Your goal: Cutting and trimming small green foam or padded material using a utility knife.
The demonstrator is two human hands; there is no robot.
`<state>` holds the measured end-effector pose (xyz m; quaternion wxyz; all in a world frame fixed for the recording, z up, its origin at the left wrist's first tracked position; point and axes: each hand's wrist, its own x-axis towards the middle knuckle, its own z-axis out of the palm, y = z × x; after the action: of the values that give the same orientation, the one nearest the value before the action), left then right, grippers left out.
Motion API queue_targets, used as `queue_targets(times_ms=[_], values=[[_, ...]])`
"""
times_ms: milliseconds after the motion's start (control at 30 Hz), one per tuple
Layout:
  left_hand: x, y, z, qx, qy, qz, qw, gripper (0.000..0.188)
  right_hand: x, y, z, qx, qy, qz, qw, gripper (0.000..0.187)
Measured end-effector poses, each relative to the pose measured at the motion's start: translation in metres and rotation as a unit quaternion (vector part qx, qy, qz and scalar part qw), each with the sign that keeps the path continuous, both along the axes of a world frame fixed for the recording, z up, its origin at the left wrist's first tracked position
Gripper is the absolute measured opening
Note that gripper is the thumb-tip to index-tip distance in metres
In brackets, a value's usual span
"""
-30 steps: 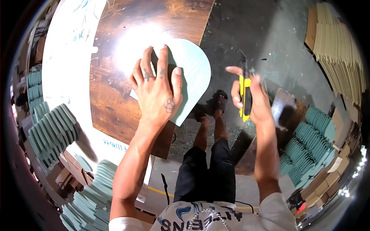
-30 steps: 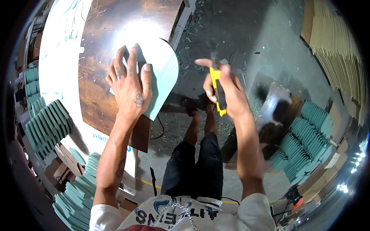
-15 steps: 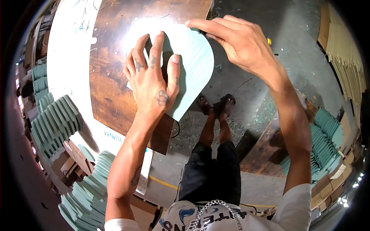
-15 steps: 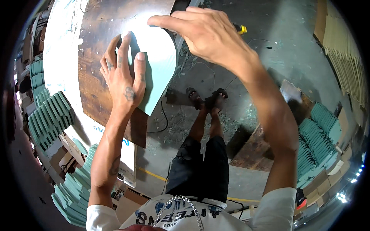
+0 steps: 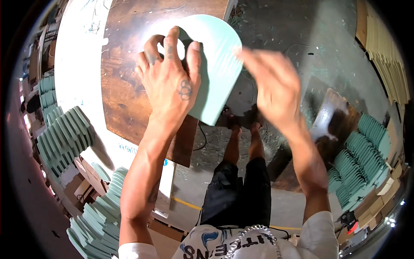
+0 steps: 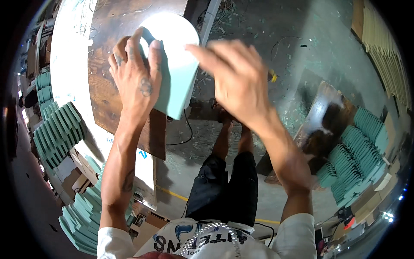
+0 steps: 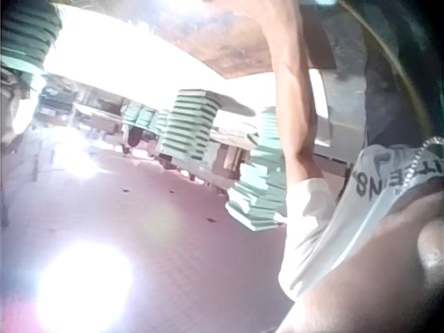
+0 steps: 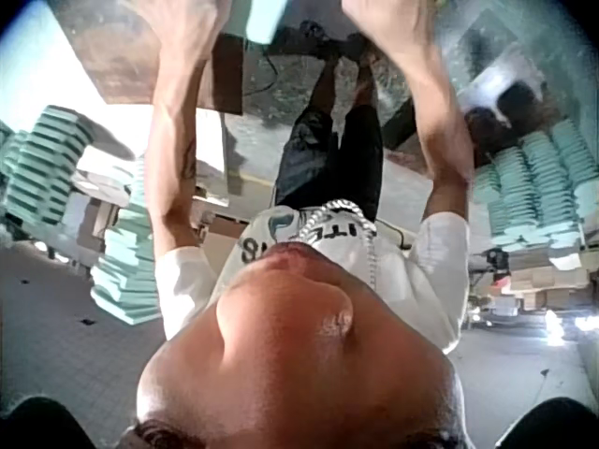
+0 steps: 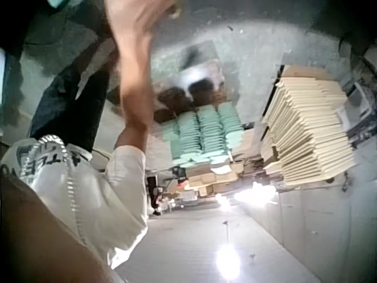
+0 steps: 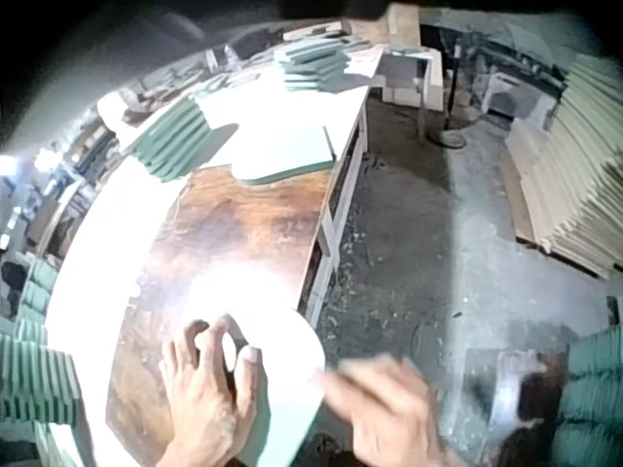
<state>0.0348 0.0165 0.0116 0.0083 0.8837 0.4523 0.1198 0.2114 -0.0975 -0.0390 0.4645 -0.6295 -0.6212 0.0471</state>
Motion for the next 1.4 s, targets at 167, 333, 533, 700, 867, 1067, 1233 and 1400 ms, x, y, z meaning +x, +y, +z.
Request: queue_targets(times_ms=[167,333,533,700,867,1067,1233,1400], values=[[-0.003,-0.007,-0.008,-0.011,-0.009,0.006,1.0,0.054,0.036,0.049,0.019,-0.06,0.01,0.051,0.997,0.044],[-0.011,-0.003,-0.015,0.019,-0.016,-0.007,1.0,0.052,0.014,0.008,0.007,-0.036,-0.075,0.032,0.996,0.048],[-0.008,-0.005,-0.02,0.0,-0.036,-0.004,0.999,0.052,-0.053,-0.064,0.016,-0.078,0.011,-0.005,0.997,0.052],[-0.009,-0.002,-0.017,0.0,-0.045,-0.019,0.999,0.053,0.005,0.009,0.001,0.03,-0.008,-0.044,0.999,0.053],[-0.018,0.002,-0.027,-0.013,-0.053,-0.007,0.998,0.059,-0.079,-0.088,0.012,-0.09,-0.05,0.067,0.992,0.043],[-0.021,0.003,-0.028,0.013,-0.042,-0.032,0.999,0.06,-0.078,-0.109,0.015,-0.1,0.063,0.081,0.99,0.051],[-0.016,0.004,-0.026,0.006,-0.04,-0.034,0.999,0.055,0.033,0.005,0.021,-0.105,-0.182,-0.032,0.977,0.042],[0.006,-0.015,0.001,-0.029,-0.004,0.047,0.998,0.051,0.043,0.034,0.06,-0.173,-0.302,0.127,0.929,0.04]])
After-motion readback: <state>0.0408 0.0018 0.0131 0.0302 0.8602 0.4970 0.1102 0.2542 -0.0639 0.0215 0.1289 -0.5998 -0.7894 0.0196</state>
